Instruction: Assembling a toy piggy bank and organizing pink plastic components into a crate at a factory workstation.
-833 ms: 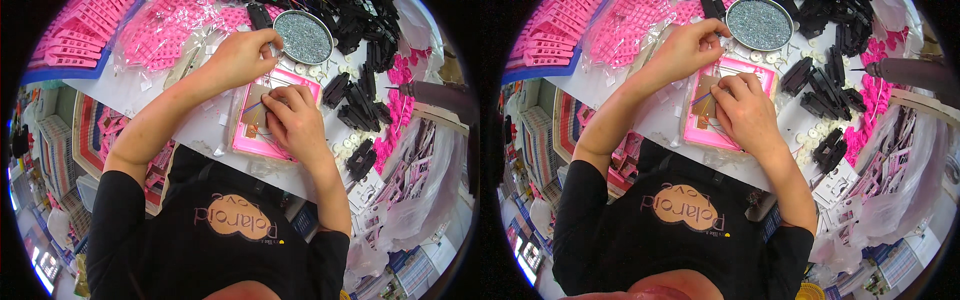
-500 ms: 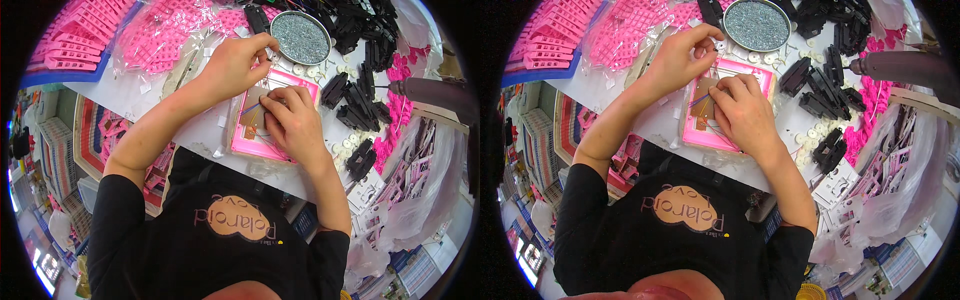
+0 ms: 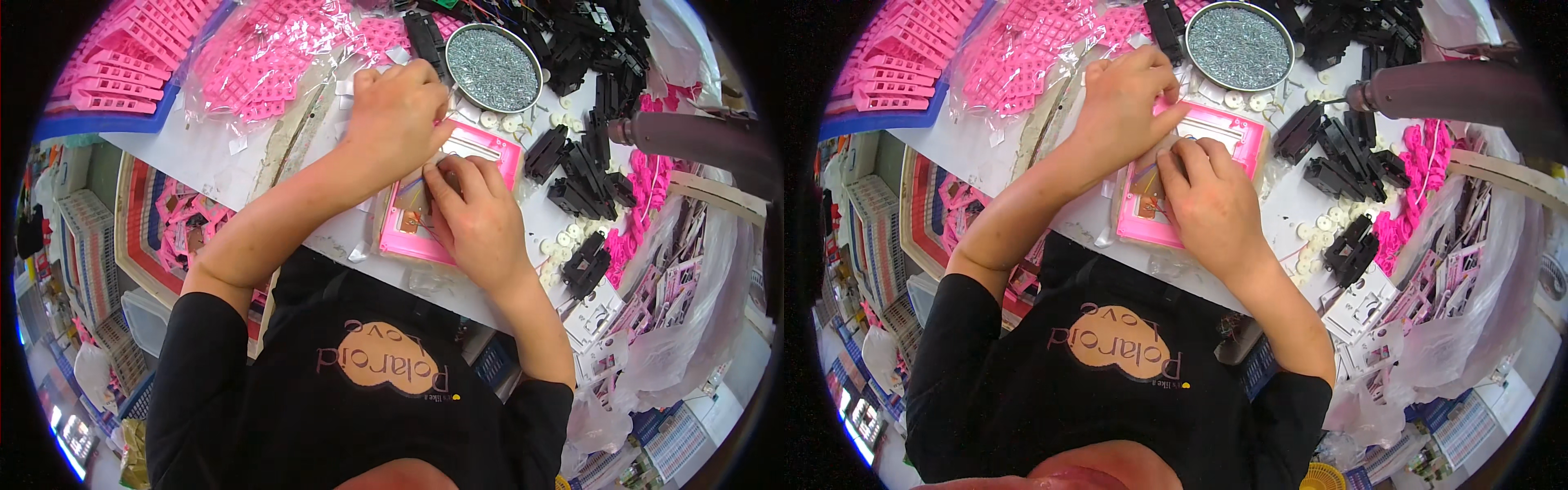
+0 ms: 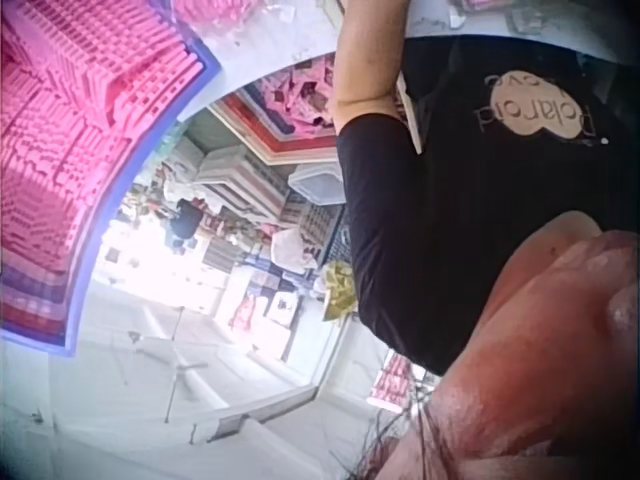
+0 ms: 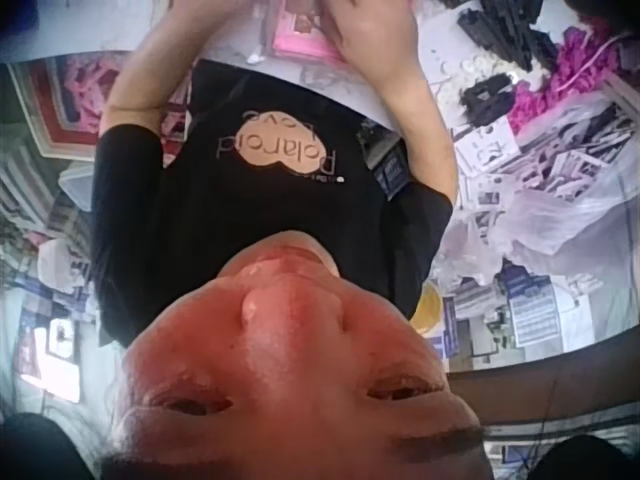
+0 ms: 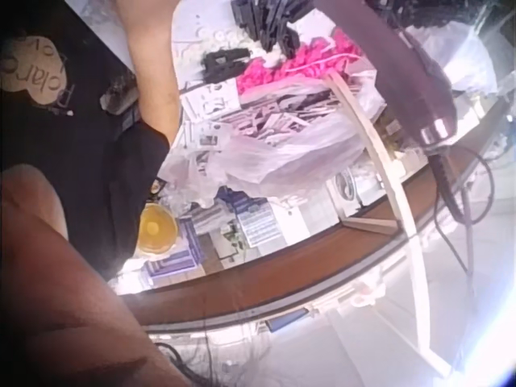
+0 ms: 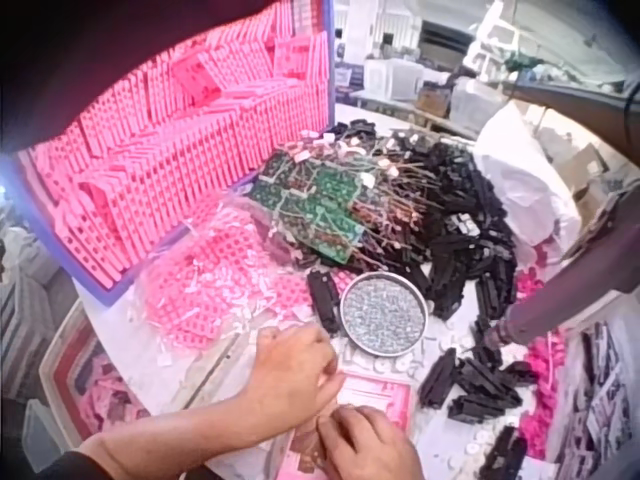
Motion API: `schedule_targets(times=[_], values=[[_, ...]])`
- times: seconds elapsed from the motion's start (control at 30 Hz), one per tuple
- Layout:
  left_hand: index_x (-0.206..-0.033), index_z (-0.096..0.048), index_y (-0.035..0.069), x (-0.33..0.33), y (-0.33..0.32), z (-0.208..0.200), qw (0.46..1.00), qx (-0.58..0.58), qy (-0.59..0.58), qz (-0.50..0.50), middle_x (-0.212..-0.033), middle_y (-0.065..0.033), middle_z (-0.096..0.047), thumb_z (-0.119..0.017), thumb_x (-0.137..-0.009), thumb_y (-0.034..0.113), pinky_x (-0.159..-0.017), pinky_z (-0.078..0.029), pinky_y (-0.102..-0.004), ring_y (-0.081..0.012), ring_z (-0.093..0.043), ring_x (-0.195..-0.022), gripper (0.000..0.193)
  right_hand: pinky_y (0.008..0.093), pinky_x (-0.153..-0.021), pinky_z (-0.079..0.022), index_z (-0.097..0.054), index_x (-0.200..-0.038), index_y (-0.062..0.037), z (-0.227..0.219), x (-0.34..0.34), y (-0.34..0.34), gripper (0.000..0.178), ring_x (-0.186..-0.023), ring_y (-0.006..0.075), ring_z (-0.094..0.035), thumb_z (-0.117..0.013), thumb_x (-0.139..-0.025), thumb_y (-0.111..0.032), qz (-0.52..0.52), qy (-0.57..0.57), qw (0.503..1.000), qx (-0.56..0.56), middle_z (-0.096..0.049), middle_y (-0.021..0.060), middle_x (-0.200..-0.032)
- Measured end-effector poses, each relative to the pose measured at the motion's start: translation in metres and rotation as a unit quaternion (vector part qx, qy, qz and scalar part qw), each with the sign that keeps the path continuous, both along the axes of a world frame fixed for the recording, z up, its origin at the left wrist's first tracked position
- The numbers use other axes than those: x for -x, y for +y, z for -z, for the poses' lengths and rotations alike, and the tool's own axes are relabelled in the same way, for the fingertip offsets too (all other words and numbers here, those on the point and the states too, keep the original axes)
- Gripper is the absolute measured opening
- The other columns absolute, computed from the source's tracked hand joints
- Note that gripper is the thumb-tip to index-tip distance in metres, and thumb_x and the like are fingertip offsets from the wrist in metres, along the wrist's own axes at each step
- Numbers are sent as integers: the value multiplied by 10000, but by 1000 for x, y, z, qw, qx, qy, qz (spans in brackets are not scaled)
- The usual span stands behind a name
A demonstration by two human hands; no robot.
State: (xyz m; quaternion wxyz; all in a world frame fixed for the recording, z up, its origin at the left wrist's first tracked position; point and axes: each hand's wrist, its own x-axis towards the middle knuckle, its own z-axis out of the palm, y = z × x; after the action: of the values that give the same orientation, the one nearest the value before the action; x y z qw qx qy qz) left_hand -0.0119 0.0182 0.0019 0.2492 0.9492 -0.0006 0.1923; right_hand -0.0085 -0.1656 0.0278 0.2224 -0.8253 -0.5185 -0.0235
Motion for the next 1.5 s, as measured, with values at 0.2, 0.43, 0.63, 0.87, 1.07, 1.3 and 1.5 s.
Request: schedule_targets(times=[0.2, 0.43, 0.63, 0.87, 1.07, 1.3, 1.5], values=[[-800, -653, 119, 3, 7, 13, 994, 43, -84, 52, -967, 2, -633, -759, -778, 174, -857, -360, -412, -212, -609, -905, 121, 403, -875, -517, -685, -1121, -52, -4, -40, -18, 410, -1046, 310, -598, -701, -714, -13, 51, 104, 987, -108, -639, 151, -1157], [-877, -692, 152, 8, 16, 12, 984, 22, -129, 118, -917, 36, -689, -783, -768, 152, -857, -345, -378, -167, -608, -883, 142, 410, -893, -521, -692, -1120, -102, 13, -109, 24, 366, -1054, 322, -596, -663, -770, -1, -39, 47, 996, -68, -675, 89, -1125], [-902, -714, 165, 16, 14, 11, 983, 90, -86, 136, -883, 52, -710, -780, -796, 193, -858, -342, -370, -144, -618, -847, 129, 397, -821, -534, -695, -985, -84, 19, -113, 38, 206, -950, 297, -614, -706, -780, -75, -71, 31, 993, -92, -668, 70, -957], [-925, -715, 130, 15, 17, 2, 982, 101, -41, 153, -848, 18, -697, -747, -837, 154, -847, -348, -365, -170, -607, -801, 97, 404, -703, -519, -677, -829, -78, -13, -79, 1, 81, -834, 276, -601, -701, -755, -100, 31, -51, 998, 1, -641, 62, -833], [-885, -677, 126, -4, 9, -7, 976, -32, -28, 215, -856, 1, -616, -710, -836, 163, -885, -347, -419, -200, -580, -878, 71, 379, -726, -499, -679, -758, -46, -18, -32, -5, 73, -882, 266, -610, -633, -731, -95, 43, -96, 982, 156, -648, 87, -812], [-768, -676, 122, -30, -3, -21, 921, -145, 20, 361, -858, 2, -598, -694, -790, 190, -922, -373, -415, -190, -587, -922, 73, 383, -668, -482, -655, -810, -42, -18, -4, -27, 70, -804, 279, -565, -696, -755, -58, 54, -17, 996, 68, -605, 84, -832], [-710, -717, 126, -41, -17, -32, 856, -240, -12, 458, -813, 13, -627, -658, -759, 190, -886, -418, -346, -168, -600, -884, 99, 391, -639, -470, -660, -847, -43, -6, 3, -30, 141, -753, 284, -551, -755, -745, -19, 135, 12, 991, -3, -603, 84, -837]])
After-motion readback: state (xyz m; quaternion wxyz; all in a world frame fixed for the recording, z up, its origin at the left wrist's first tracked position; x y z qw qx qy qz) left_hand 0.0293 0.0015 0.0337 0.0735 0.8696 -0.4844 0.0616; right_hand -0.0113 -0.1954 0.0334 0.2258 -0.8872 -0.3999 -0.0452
